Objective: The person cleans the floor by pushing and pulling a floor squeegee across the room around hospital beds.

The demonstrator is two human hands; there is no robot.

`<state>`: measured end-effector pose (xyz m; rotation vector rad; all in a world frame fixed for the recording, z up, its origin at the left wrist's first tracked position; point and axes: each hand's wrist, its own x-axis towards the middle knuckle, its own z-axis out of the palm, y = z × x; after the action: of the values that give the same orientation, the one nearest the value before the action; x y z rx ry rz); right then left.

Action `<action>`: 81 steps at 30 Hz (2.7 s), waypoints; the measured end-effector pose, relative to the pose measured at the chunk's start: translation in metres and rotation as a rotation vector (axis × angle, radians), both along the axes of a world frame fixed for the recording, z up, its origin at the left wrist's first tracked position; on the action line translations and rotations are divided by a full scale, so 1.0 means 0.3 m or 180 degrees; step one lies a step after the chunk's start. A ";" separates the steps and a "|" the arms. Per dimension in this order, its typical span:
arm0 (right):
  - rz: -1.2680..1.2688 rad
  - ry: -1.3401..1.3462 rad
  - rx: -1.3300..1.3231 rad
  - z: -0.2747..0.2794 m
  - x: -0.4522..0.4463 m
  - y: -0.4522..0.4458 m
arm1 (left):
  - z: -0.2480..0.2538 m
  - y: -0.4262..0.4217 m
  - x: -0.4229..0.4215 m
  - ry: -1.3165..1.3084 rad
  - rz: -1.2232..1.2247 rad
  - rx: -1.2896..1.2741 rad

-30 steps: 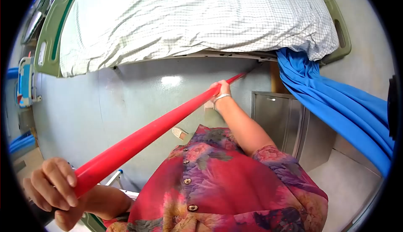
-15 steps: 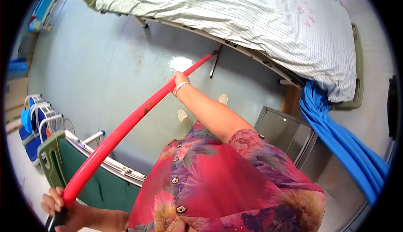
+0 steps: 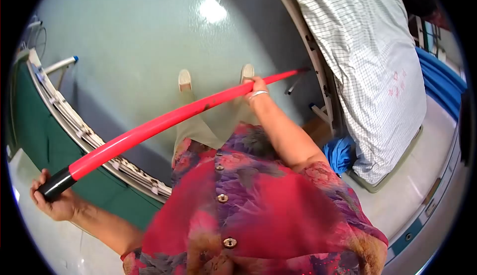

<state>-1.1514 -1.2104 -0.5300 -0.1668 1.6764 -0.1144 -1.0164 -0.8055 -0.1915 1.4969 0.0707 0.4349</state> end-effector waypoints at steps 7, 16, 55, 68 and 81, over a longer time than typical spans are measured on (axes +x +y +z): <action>-0.0088 0.0344 -0.0287 -0.124 -0.161 -0.269 | -0.444 -0.217 -0.127 0.1496 -0.0193 0.0241; 0.0037 -0.0063 -0.0605 -0.496 -0.270 -0.344 | -0.965 -0.417 -0.206 0.2575 -0.0204 0.0234; -0.0046 0.0926 -0.1068 -1.031 -0.721 -1.176 | -1.748 -1.292 -0.240 0.2971 -0.2759 -0.2408; 0.0241 0.0195 -0.0653 -0.518 -0.115 -0.664 | -1.008 -0.731 -0.045 0.1934 -0.1259 -0.2254; 0.1353 -0.0558 -0.0204 0.248 0.320 0.361 | 0.018 0.139 -0.182 0.0023 -0.0019 -0.0828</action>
<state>-1.0555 -1.1020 -0.4556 -0.5416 1.4311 0.1341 -1.0711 -0.7639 -0.1860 1.2424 0.1239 0.3993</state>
